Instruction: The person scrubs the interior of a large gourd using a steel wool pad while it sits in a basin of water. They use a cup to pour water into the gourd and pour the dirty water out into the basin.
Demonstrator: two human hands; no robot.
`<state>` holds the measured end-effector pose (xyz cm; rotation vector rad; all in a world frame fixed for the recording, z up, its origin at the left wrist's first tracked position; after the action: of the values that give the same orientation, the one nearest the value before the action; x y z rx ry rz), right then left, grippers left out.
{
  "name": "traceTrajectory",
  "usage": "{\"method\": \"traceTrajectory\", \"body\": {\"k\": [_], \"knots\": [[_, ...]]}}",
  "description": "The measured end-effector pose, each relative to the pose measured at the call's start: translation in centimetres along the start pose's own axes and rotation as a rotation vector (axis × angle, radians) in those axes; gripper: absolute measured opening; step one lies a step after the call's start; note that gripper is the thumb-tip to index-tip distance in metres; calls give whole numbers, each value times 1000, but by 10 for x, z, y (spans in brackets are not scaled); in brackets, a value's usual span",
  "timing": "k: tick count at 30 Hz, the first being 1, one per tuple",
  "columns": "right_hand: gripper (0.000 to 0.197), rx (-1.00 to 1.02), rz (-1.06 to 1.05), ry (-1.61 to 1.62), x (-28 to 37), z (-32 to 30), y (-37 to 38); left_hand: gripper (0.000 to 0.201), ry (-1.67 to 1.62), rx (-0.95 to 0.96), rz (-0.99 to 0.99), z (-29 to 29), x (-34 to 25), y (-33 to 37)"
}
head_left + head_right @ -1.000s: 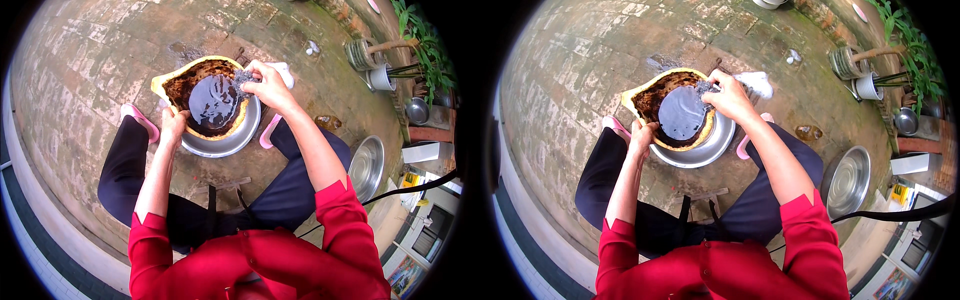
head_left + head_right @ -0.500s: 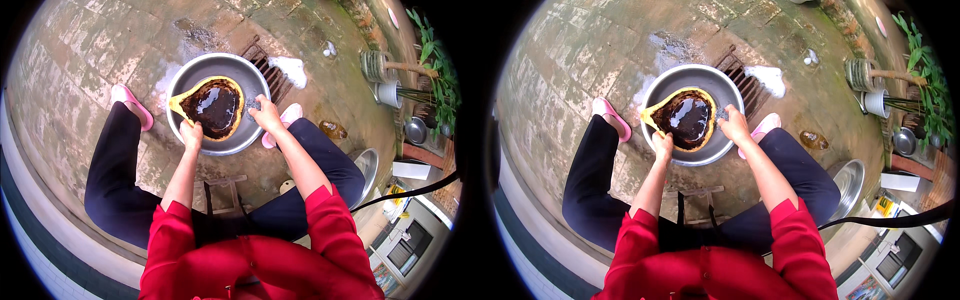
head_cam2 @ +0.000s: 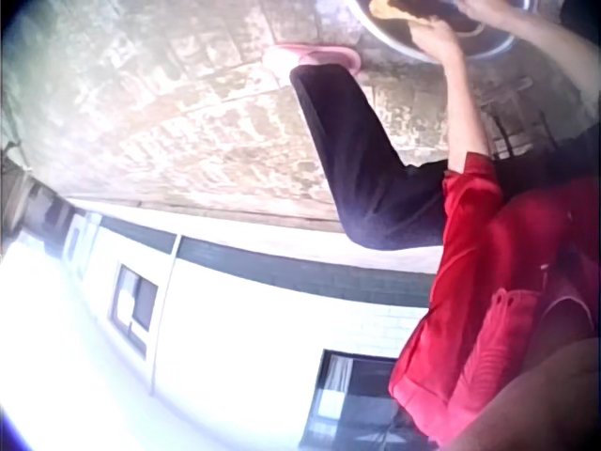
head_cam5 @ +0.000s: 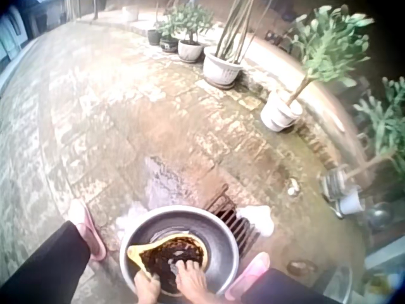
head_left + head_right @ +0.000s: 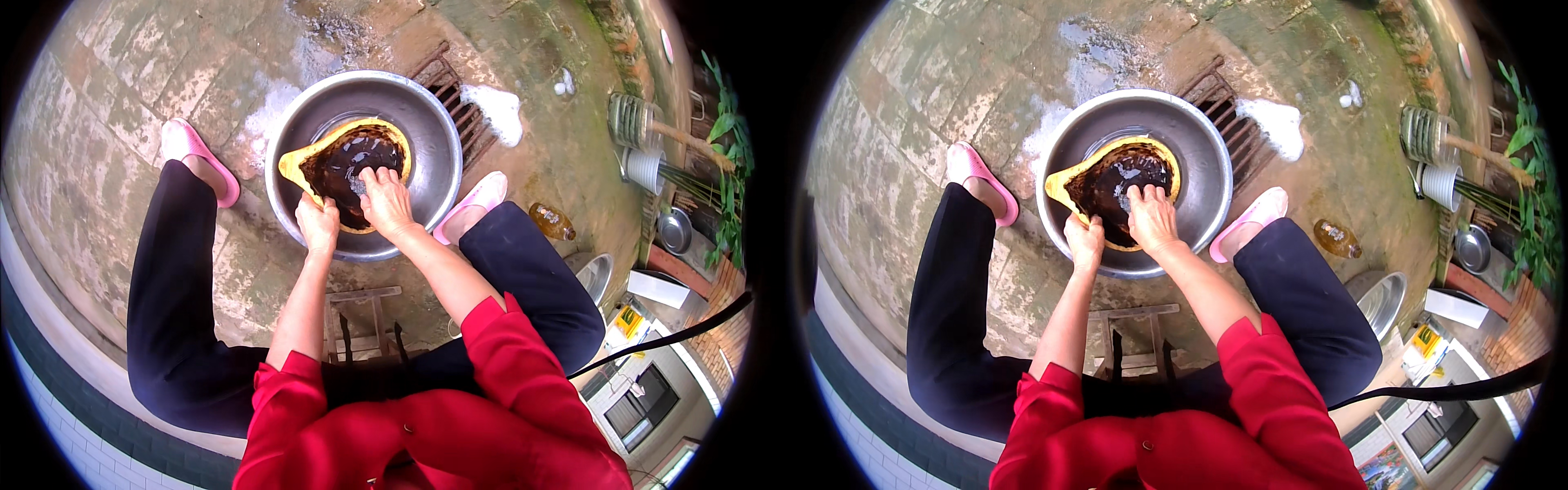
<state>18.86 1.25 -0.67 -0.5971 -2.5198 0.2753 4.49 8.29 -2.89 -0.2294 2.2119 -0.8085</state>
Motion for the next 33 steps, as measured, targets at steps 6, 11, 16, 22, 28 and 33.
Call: {"method": "traceTrajectory", "body": {"k": [6, 11, 16, 22, 28, 33], "knots": [[32, 189, -72, -163, -1, 11, 21, 26, 19, 151, -185, 9, 2, 1], [15, 64, -269, -464, -2, -30, 46, 23, 22, 188, -183, 10, -14, -5], [11, 71, -307, -604, -19, -8, 27, 21, 103, 41, -31, 16, -7, -8], [29, 214, 257, -5, -9, 48, -25, 21, 193, 33, -20, 15, -3, -15], [29, 104, -84, -336, -20, -18, 14, 22, 162, 79, 6, 19, -3, -17], [18, 149, -120, -495, -34, 8, -5, 22, 203, 66, 12, 18, -2, -22]]}}
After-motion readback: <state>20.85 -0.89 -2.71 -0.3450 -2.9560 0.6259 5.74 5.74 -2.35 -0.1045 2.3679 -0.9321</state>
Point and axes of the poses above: each hand's wrist, its own y-axis towards the middle knuckle, its own z-axis out of the palm, x = y × z, the point moved 8 cm from there along y, towards the middle knuckle, and after that the axes turned 7 degrees about -z, right-handed, at the moved point
